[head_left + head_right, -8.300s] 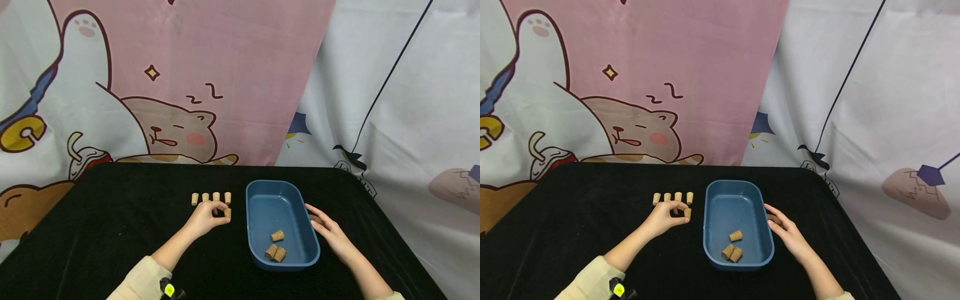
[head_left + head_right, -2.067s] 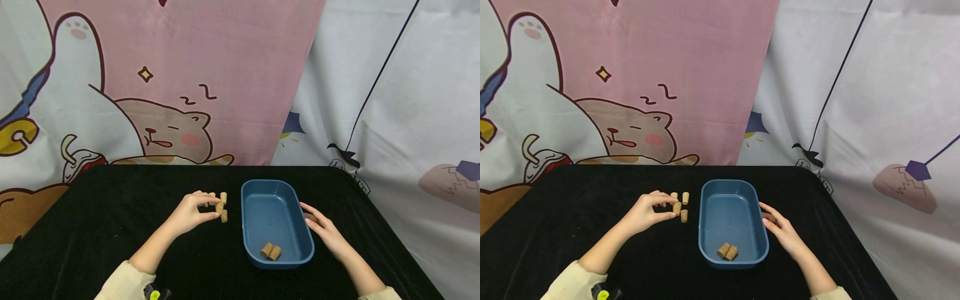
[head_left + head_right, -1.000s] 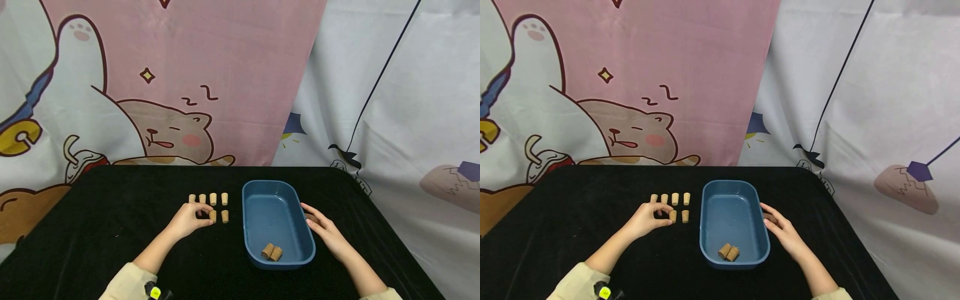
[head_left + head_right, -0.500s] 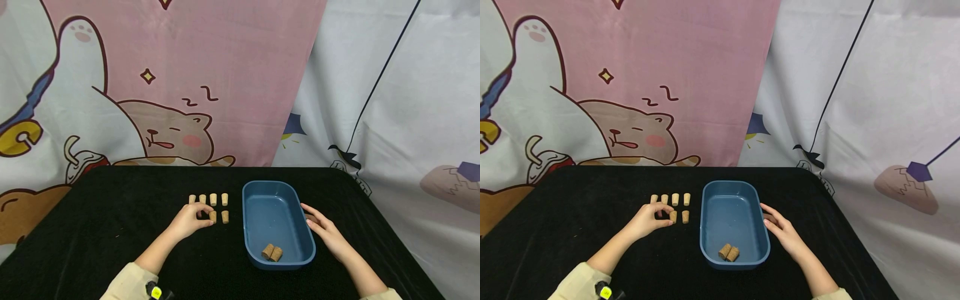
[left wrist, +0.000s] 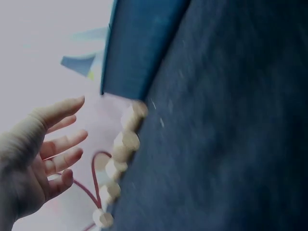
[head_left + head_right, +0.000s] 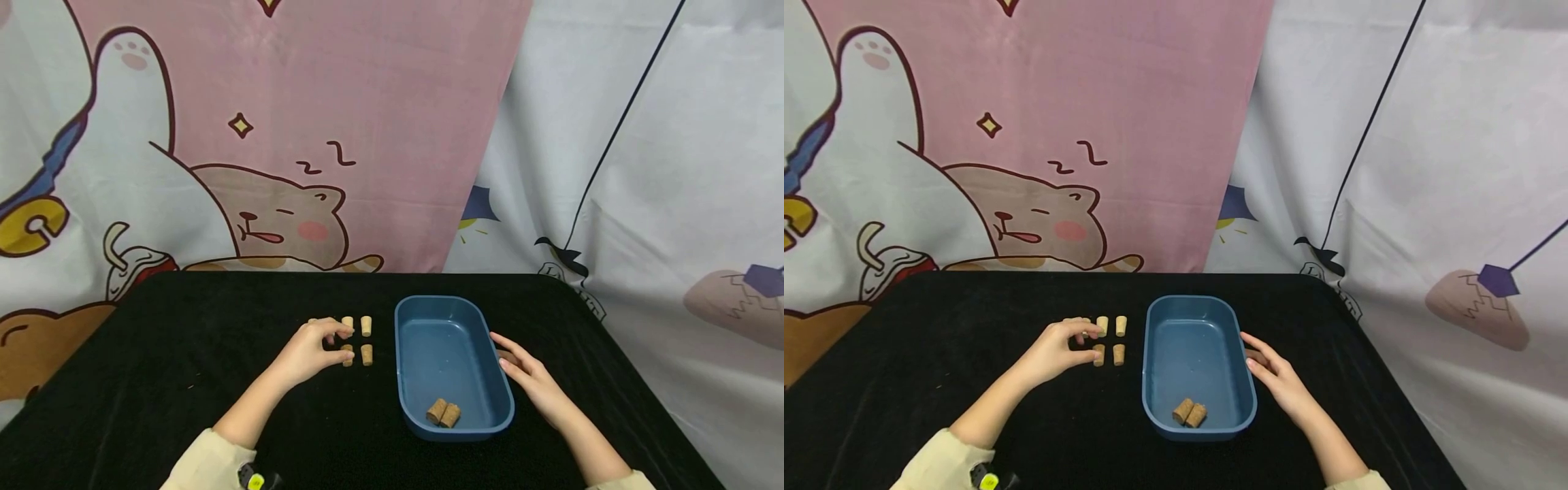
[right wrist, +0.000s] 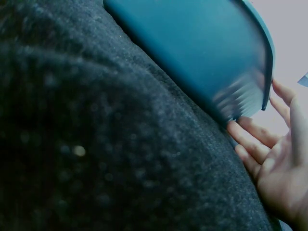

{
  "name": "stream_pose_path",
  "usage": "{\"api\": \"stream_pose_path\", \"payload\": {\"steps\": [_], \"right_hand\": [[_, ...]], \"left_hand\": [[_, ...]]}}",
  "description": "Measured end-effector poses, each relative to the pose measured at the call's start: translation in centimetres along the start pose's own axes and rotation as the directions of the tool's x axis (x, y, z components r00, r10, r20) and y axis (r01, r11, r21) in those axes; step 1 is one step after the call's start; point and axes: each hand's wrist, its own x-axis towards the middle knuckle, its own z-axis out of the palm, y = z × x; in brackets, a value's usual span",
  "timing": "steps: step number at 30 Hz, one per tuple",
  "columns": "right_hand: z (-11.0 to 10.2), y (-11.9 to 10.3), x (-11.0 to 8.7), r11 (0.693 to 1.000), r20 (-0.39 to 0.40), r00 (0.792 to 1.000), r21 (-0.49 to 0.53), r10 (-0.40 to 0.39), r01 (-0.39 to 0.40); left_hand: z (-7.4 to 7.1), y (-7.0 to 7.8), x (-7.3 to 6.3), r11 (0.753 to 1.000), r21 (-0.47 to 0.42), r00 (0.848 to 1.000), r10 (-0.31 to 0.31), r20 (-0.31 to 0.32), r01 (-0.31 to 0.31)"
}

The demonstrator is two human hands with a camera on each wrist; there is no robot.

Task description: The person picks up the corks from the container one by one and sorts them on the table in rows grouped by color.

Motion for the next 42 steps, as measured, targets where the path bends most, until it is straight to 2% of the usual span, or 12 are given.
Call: {"api": "stream_pose_path", "payload": {"steps": [6, 10, 15, 18, 22, 26, 32, 35, 39, 42], "right_hand": [[0.1, 0.0, 0.1, 1.000, 0.001, 1.000, 0.001, -0.006, 0.006], [0.1, -0.1, 0.1, 1.000, 0.000, 1.000, -0.002, -0.004, 0.004], [0.1, -0.1, 0.1, 1.000, -0.002, 1.000, -0.006, -0.001, 0.001], [0.2, -0.1, 0.1, 1.000, 0.001, 1.000, 0.000, -0.007, 0.007], [0.2, -0.1, 0.2, 1.000, 0.005, 1.000, 0.008, -0.018, 0.018], [0.2, 0.0, 0.2, 1.000, 0.006, 1.000, 0.002, -0.027, 0.027], [0.1, 0.0, 0.2, 0.999, 0.005, 0.999, -0.005, -0.033, 0.033], [0.1, 0.0, 0.1, 1.000, 0.006, 1.000, -0.007, -0.029, 0.029], [0.1, 0.1, 0.1, 1.000, 0.006, 1.000, -0.011, -0.026, 0.026], [0.0, 0.1, 0.0, 1.000, 0.005, 1.000, -0.012, -0.021, 0.021]], "left_hand": [[0.4, 3.5, 0.4, 0.993, -0.105, 0.996, 0.067, 0.052, -0.061], [1.1, 5.7, 0.8, 0.985, -0.143, 0.990, 0.112, 0.086, -0.099], [2.2, 7.6, 1.5, 0.976, -0.169, 0.973, 0.163, 0.165, -0.135], [3.0, 8.5, 1.9, 0.973, -0.171, 0.956, 0.193, 0.223, -0.157], [3.8, 9.4, 2.6, 0.964, -0.170, 0.924, 0.246, 0.291, -0.203], [4.6, 9.9, 3.4, 0.952, -0.174, 0.886, 0.301, 0.354, -0.254], [5.9, 10.2, 4.6, 0.933, -0.199, 0.820, 0.358, 0.445, -0.299], [6.9, 10.1, 5.3, 0.925, -0.216, 0.781, 0.379, 0.496, -0.313], [8.2, 10.0, 6.3, 0.929, -0.228, 0.734, 0.371, 0.569, -0.293], [8.8, 10.1, 6.9, 0.943, -0.203, 0.711, 0.332, 0.620, -0.263]]}}
